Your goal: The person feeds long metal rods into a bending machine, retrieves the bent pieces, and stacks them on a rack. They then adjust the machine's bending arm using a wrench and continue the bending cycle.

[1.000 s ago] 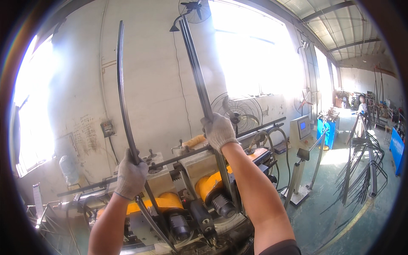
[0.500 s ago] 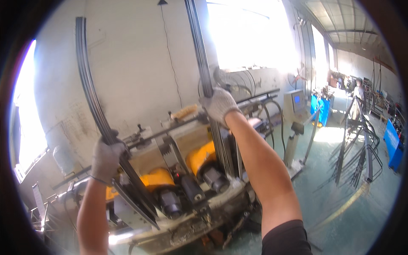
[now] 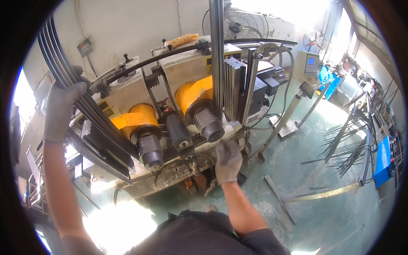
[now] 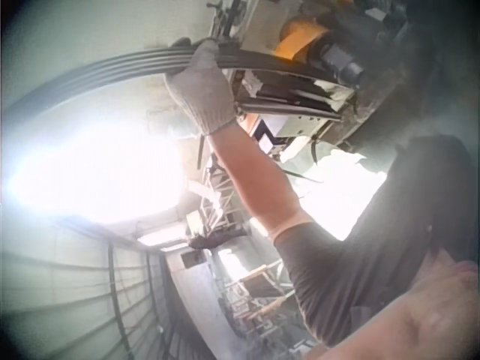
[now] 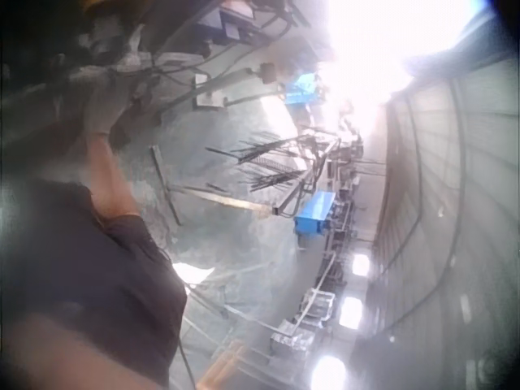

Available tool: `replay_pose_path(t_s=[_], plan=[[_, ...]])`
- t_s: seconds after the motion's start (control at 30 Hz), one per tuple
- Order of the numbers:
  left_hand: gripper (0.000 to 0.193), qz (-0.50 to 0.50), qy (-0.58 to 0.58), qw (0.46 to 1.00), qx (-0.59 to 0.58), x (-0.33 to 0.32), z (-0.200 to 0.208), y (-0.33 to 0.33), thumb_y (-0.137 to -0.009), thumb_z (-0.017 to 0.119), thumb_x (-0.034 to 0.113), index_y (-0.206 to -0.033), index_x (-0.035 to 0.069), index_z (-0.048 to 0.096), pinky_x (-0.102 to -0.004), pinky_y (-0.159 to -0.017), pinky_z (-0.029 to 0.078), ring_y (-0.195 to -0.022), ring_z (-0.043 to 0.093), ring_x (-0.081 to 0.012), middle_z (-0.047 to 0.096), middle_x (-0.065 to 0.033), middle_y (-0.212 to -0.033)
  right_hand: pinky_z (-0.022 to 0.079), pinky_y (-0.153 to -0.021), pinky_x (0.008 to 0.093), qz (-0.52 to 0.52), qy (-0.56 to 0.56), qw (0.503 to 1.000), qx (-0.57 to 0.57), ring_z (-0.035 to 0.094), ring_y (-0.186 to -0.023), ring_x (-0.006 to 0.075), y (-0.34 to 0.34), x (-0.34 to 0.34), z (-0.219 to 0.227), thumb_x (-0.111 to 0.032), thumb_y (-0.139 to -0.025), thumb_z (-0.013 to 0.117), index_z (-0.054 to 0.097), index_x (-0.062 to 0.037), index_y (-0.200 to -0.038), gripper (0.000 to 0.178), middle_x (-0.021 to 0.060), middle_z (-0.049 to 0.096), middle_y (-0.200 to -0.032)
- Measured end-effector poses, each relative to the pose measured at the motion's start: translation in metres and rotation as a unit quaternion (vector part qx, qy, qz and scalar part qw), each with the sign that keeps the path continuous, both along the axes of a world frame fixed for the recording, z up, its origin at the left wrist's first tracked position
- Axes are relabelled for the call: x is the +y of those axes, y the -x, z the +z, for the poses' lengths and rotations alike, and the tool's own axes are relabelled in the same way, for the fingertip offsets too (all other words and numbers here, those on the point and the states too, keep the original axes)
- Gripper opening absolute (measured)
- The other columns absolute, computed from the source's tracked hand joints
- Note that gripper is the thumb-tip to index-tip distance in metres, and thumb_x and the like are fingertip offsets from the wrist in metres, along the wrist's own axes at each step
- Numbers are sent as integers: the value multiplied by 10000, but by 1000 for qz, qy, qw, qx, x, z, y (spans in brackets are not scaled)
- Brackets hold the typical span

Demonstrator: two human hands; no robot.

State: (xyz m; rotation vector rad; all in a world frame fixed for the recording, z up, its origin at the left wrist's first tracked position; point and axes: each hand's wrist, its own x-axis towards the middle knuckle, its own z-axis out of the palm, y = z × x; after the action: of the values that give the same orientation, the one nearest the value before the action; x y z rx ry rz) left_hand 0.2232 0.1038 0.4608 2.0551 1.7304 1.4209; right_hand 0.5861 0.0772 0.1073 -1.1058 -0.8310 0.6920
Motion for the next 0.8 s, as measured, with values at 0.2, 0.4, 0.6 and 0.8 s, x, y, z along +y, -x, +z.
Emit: replay_pose_path(t_s=[0.2,0.4,0.6,0.8], plan=[[563,28,-11,999,32,2,-9,7,-1042,754,316,-1495,-12,696,-433,-1052,642,-1130,823,-291,808,-164,-1205,619,-976,387,186,160,953,176,784,-1096,233,6,28,-86,-152,-1099,759,689,31,-1458,409,102,788,-1266],[531,37,-5,994,106,2,-1,21,-1088,764,370,-1486,20,726,-422,-1076,689,-1118,869,-272,861,-149,-1177,605,-1046,464,204,147,885,392,765,-1187,266,23,97,-83,-137,-1146,655,695,-53,-1446,314,94,781,-1324],[613,66,-18,970,235,7,-2,42,-1095,755,480,-1503,25,716,-479,-1134,650,-1164,858,-300,860,-165,-1225,592,-1132,491,202,179,854,445,683,-1407,274,36,118,-98,-239,-1225,478,637,-116,-1587,414,90,694,-1548],[538,23,-3,991,131,-2,1,31,-1135,735,448,-1479,35,732,-418,-1091,662,-1151,855,-271,860,-151,-1207,530,-1243,470,379,-59,16,923,624,-1526,283,35,129,-138,-395,-1188,518,611,-116,-1654,552,119,663,-1650]])
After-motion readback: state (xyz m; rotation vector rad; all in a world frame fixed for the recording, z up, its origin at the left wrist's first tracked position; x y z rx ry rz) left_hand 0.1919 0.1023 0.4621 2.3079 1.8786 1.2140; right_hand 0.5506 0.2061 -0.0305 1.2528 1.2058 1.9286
